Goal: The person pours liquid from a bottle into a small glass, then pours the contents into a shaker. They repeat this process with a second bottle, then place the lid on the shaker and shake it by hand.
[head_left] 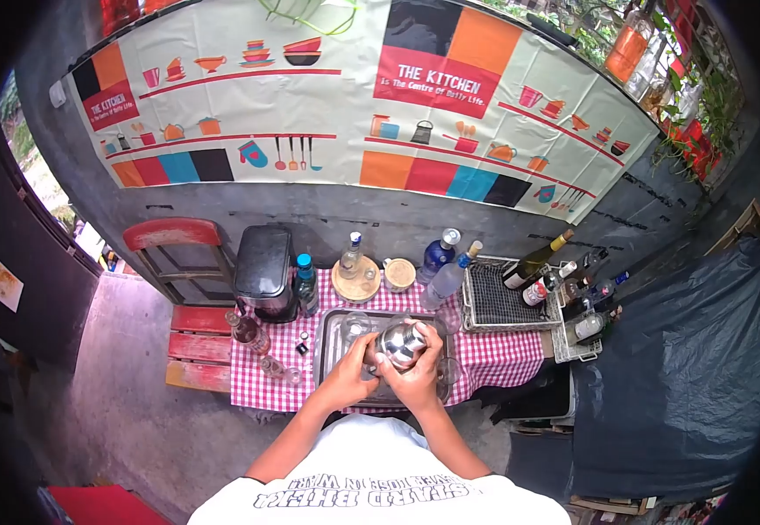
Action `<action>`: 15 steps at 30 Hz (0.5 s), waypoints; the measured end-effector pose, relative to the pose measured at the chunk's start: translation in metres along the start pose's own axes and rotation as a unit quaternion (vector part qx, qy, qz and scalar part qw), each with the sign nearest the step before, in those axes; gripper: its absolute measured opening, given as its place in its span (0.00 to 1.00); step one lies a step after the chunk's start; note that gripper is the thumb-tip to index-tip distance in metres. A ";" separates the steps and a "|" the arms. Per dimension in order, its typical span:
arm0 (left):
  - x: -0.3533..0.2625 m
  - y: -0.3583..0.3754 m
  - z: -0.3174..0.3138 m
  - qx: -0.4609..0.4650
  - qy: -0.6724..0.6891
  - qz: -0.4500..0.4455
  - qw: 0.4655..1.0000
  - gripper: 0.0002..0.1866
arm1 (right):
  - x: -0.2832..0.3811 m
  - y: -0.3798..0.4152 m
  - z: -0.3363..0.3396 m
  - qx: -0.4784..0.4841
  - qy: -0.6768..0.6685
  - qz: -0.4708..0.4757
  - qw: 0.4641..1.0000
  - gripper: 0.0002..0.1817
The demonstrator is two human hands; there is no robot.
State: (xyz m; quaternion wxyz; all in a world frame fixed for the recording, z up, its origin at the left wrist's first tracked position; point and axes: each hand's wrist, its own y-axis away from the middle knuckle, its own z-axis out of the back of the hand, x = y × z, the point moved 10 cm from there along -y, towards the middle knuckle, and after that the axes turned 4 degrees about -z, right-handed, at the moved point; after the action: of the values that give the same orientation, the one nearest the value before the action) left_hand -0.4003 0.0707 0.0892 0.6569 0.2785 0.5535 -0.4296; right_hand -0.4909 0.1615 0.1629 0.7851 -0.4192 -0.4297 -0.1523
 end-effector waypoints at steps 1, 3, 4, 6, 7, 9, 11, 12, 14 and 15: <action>0.002 0.002 0.005 0.005 -0.004 0.000 1.000 0.42 | 0.006 -0.001 -0.006 0.006 0.011 0.005 1.000 0.43; 0.000 0.005 0.015 0.013 -0.005 0.002 1.000 0.43 | 0.004 0.003 -0.017 0.008 0.001 0.000 1.000 0.43; 0.005 0.008 0.020 0.013 -0.005 0.002 1.000 0.43 | 0.004 0.005 -0.023 0.008 -0.010 -0.004 1.000 0.43; 0.009 0.012 0.029 -0.003 -0.014 -0.055 0.998 0.43 | 0.011 0.006 -0.033 0.005 -0.016 -0.005 1.000 0.43; 0.012 0.014 0.033 -0.001 -0.008 -0.039 0.999 0.43 | 0.015 0.007 -0.037 0.002 -0.016 -0.002 1.000 0.43; 0.009 0.018 0.042 -0.006 -0.002 -0.036 0.999 0.43 | 0.018 0.009 -0.044 -0.003 -0.015 -0.001 1.000 0.43; 0.004 0.021 0.050 -0.008 0.015 -0.015 1.000 0.42 | 0.024 0.009 -0.051 -0.005 -0.003 0.022 1.000 0.43; 0.006 0.021 0.051 -0.005 0.014 -0.015 1.000 0.42 | 0.024 0.009 -0.054 -0.007 -0.002 0.021 1.000 0.43; 0.007 0.021 0.055 -0.015 0.034 -0.039 0.999 0.41 | 0.027 0.010 -0.059 -0.005 0.003 0.031 0.999 0.44; 0.008 0.022 0.056 -0.017 0.027 -0.036 0.999 0.41 | 0.025 0.010 -0.061 -0.007 0.003 0.030 1.000 0.44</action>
State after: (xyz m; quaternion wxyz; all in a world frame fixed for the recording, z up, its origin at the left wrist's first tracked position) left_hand -0.3536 0.0318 0.0924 0.6300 0.2591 0.5881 -0.4359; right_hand -0.4366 0.1228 0.1610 0.7876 -0.4370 -0.4134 -0.1332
